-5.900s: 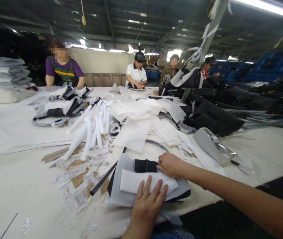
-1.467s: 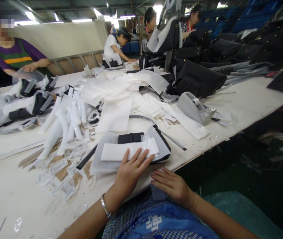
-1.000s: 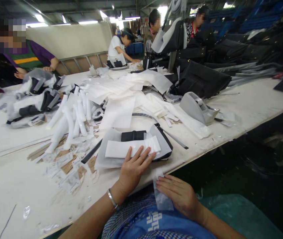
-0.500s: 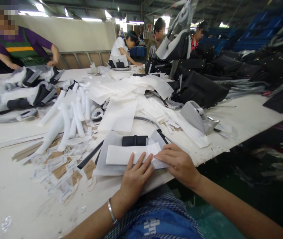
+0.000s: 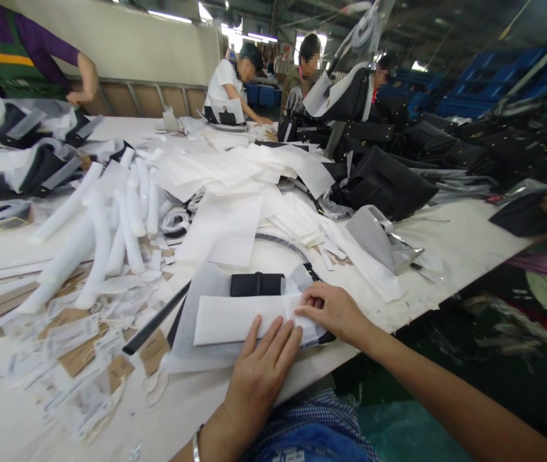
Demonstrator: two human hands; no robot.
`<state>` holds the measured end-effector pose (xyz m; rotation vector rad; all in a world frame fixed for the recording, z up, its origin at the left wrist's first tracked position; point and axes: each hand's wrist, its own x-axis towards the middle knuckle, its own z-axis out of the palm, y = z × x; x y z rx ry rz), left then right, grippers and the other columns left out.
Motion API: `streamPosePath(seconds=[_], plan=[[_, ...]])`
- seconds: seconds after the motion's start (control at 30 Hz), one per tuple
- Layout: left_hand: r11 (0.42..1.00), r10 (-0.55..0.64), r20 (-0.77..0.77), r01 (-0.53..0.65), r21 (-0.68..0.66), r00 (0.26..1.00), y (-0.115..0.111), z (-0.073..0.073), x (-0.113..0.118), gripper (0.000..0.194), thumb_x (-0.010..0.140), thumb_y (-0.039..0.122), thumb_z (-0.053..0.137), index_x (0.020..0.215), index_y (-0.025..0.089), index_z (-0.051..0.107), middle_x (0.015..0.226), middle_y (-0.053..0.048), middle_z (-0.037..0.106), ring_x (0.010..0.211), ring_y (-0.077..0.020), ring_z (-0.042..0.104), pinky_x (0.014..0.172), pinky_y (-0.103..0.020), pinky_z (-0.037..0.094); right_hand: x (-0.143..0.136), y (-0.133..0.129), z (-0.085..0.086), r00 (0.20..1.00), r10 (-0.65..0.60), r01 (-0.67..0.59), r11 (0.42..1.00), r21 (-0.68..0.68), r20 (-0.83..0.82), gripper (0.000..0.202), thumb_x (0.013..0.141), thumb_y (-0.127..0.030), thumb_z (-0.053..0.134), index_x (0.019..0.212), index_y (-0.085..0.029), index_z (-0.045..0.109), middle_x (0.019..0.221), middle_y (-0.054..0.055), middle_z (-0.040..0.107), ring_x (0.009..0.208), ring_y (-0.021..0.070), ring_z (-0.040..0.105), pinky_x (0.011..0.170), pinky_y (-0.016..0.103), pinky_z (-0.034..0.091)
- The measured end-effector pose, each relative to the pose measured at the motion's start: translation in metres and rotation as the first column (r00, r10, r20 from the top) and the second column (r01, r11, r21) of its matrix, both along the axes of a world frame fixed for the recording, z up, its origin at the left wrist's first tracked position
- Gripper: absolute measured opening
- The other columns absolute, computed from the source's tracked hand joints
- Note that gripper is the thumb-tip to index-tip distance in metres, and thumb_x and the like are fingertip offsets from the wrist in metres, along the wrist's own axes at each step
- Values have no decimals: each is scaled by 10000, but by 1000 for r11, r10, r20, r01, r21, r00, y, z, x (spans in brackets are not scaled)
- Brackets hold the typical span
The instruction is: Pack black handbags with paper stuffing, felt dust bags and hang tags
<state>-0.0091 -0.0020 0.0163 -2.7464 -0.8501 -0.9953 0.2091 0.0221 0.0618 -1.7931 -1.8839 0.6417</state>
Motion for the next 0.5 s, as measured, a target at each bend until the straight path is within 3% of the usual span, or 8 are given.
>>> streamPosePath(seconds=[0.13,0.27,0.33,0.5], plan=[[998,62,1,-62,11,998,2,0,4,389,1043,209,311,1305,200,599,1237,-39,684,1203,-158,597,1237,-429,149,4,8,-3,998,-15,10,995,-97,-53,195,776,-326,759,827,-212,608,690,-45,641,596,124,580,555,224,417],[998,48,-33,-46,40,998,2,0,5,422,1039,234,279,1264,193,633,1428,-73,550,1333,-221,493,1235,-458,145,4,9,-2,997,-47,42,995,-93,-56,245,784,-312,751,927,-221,573,657,-58,635,590,128,588,558,221,404],[998,26,-63,-22,61,998,2,-3,4,424,1034,246,286,1283,187,623,1474,-54,504,1393,-242,417,1245,-470,102,1,8,-1,997,-59,54,994,-98,-53,263,761,-294,771,920,-217,576,653,-59,639,589,128,590,554,217,398],[993,-13,-79,23,119,997,14,-18,1,429,987,181,332,1323,219,596,1407,-16,574,1458,-200,300,1256,-467,62,8,11,5,995,12,-20,996,-82,-100,175,750,-260,786,806,-208,628,682,-55,660,608,120,617,563,204,431]])
